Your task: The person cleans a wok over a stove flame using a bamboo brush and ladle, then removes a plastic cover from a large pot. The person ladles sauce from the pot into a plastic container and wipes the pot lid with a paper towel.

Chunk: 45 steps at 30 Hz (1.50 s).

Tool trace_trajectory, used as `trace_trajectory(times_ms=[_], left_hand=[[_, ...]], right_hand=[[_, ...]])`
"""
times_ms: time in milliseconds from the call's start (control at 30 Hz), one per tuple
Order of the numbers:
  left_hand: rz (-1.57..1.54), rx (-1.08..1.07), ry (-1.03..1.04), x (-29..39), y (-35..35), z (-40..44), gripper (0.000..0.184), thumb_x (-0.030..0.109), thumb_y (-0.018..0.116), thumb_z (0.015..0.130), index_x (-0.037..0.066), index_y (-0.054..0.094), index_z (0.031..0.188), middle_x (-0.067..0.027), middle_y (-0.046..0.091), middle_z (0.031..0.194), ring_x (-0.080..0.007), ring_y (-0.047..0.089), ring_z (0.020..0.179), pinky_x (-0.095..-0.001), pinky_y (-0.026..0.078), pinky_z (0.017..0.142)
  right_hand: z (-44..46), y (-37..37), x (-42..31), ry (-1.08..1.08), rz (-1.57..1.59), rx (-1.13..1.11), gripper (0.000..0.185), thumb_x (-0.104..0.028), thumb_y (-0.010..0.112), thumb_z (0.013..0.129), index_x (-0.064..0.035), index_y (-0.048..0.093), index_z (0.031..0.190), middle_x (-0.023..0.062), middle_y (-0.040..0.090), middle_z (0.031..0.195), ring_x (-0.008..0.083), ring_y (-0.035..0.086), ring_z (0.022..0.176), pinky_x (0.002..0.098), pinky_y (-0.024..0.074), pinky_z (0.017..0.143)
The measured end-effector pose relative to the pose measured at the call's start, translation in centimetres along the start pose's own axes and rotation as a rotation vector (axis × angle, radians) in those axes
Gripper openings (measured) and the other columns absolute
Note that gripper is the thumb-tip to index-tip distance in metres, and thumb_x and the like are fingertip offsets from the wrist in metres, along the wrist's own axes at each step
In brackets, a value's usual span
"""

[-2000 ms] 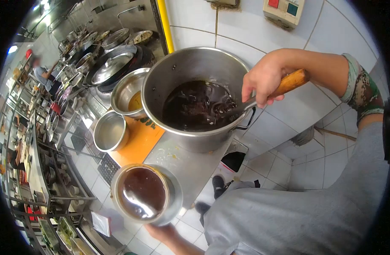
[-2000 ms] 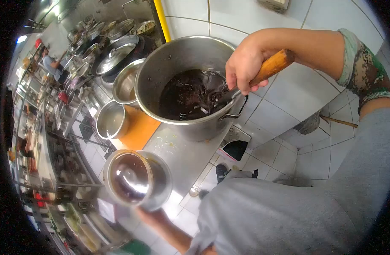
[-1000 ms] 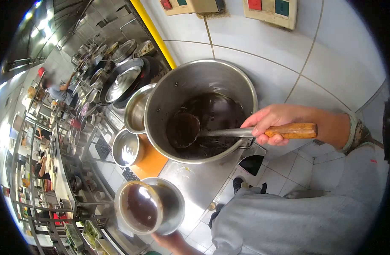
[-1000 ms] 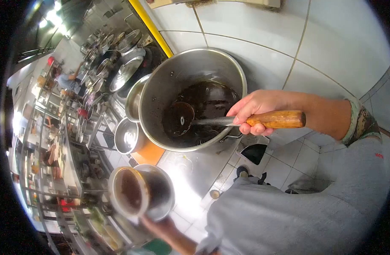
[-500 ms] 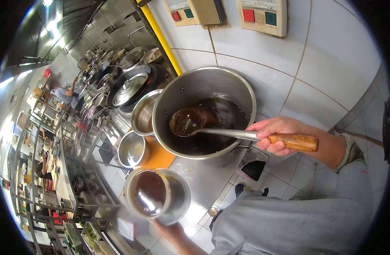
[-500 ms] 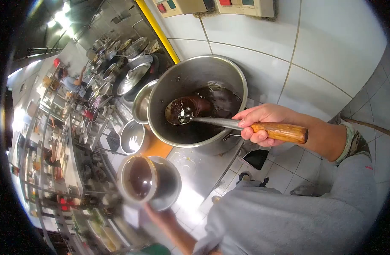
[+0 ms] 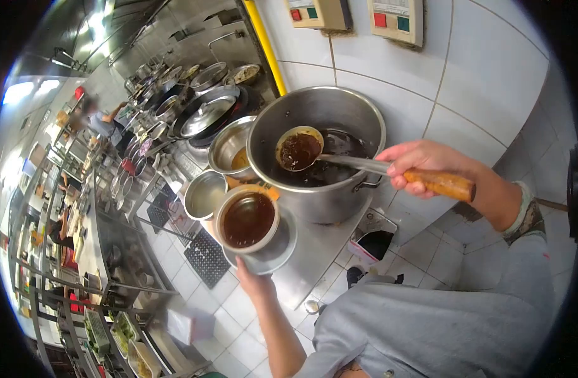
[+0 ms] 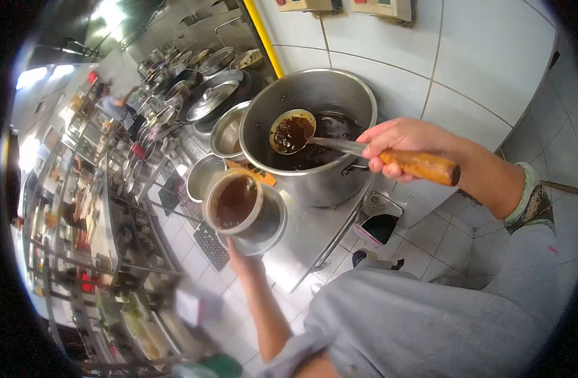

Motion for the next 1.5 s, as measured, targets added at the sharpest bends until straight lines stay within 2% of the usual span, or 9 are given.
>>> trace_trajectory(times_ms=[133, 200, 300, 600, 667, 833, 933, 1067, 1500], left_hand=[[0.047, -0.128, -0.036, -1.4, 0.9, 2.1, 0.048, 0.037, 0.042, 0.096, 0.011, 0.035, 0.136, -0.0128, 0.043, 0.135, -0.0328, 0.047, 0.121, -0.0519, 0.046, 0.090], [0.273, -0.147, -0.003, -2.0, 0.9, 3.1, 0.049, 0.037, 0.042, 0.096, 0.013, 0.032, 0.138, -0.0123, 0.041, 0.136, -0.0328, 0.046, 0.122, -0.0531, 0.046, 0.089], [-0.015, -0.205, -0.113, -3.4, 1.5, 4.0, 0.050, 0.038, 0.042, 0.096, 0.013, 0.030, 0.139, -0.0125, 0.040, 0.137, -0.0331, 0.047, 0.121, -0.0541, 0.046, 0.088], [0.024, -0.246, -0.119, -3.6, 1.8, 5.4, 0.049, 0.037, 0.039, 0.097, 0.015, 0.029, 0.139, -0.0139, 0.040, 0.137, -0.0343, 0.049, 0.119, -0.0524, 0.050, 0.084], [0.044, -0.227, -0.133, -3.8, 1.4, 5.8, 0.049, 0.038, 0.040, 0.096, 0.014, 0.030, 0.138, -0.0142, 0.041, 0.136, -0.0334, 0.050, 0.118, -0.0507, 0.051, 0.082], [0.047, -0.186, -0.095, -2.1, 1.4, 5.1, 0.048, 0.037, 0.041, 0.096, 0.014, 0.032, 0.137, -0.0139, 0.045, 0.132, -0.0323, 0.053, 0.114, -0.0479, 0.052, 0.079], [0.071, -0.181, -0.070, -0.4, 1.2, 4.5, 0.046, 0.035, 0.041, 0.096, 0.014, 0.032, 0.137, -0.0144, 0.048, 0.128, -0.0311, 0.058, 0.107, -0.0450, 0.056, 0.071], [0.035, -0.131, -0.044, 1.1, -0.2, 4.4, 0.046, 0.035, 0.040, 0.097, 0.012, 0.032, 0.135, -0.0152, 0.047, 0.127, -0.0307, 0.059, 0.106, -0.0469, 0.057, 0.073], [-0.060, -0.015, 0.079, 8.3, -9.6, 3.2, 0.044, 0.033, 0.041, 0.097, 0.006, 0.034, 0.131, -0.0176, 0.046, 0.127, -0.0322, 0.058, 0.107, -0.0504, 0.056, 0.076]], right_hand=[[-1.1, -0.1, -0.3, -0.007, 0.085, 0.042, 0.045, -0.007, 0.055, 0.087, 0.0002, 0.034, 0.126, 0.0074, 0.053, 0.073, 0.0094, 0.049, 0.046, 0.0235, 0.0371, 0.032], [-2.0, 0.5, -0.6, -0.018, 0.152, 0.029, 0.043, -0.008, 0.055, 0.088, -0.0004, 0.033, 0.125, 0.0073, 0.052, 0.073, 0.0096, 0.048, 0.046, 0.0239, 0.0372, 0.031], [-3.5, 1.7, -0.8, -0.037, 0.199, 0.031, 0.041, -0.008, 0.053, 0.089, -0.0013, 0.031, 0.124, 0.0075, 0.052, 0.072, 0.0106, 0.048, 0.044, 0.0252, 0.0383, 0.029], [-9.0, 8.1, -2.7, -0.143, 0.117, -0.005, 0.043, -0.007, 0.050, 0.089, 0.0027, 0.029, 0.126, 0.0095, 0.052, 0.071, 0.0098, 0.050, 0.043, 0.0249, 0.0404, 0.028], [-9.6, 9.2, -2.2, -0.122, 0.193, -0.033, 0.053, -0.003, 0.041, 0.091, 0.0058, 0.020, 0.139, 0.0112, 0.053, 0.070, 0.0140, 0.054, 0.042, 0.0268, 0.0449, 0.030], [-9.7, 12.6, -1.1, -0.102, 0.181, -0.125, 0.056, 0.000, 0.044, 0.089, 0.0057, 0.019, 0.139, 0.0124, 0.054, 0.069, 0.0164, 0.056, 0.041, 0.0272, 0.0463, 0.031], [-9.1, 13.7, -0.1, -0.099, -0.007, -0.115, 0.063, 0.001, 0.052, 0.085, 0.0050, 0.022, 0.140, 0.0101, 0.055, 0.064, 0.0152, 0.056, 0.041, 0.0246, 0.0461, 0.033], [-8.7, 15.5, 0.6, -0.143, -0.336, -0.071, 0.063, -0.002, 0.053, 0.084, 0.0043, 0.026, 0.140, 0.0071, 0.054, 0.064, 0.0135, 0.054, 0.042, 0.0262, 0.0457, 0.038], [-6.5, 20.0, 3.9, -0.237, -0.609, -0.230, 0.066, 0.000, 0.051, 0.083, -0.0035, 0.026, 0.144, 0.0042, 0.056, 0.070, 0.0094, 0.053, 0.046, 0.0238, 0.0455, 0.042]])
Point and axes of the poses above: each hand's wrist, its own z-axis towards the middle knuckle, its own y-axis out of the palm, x = y × z, the point moved 10 cm from there along z, towards the middle knuckle
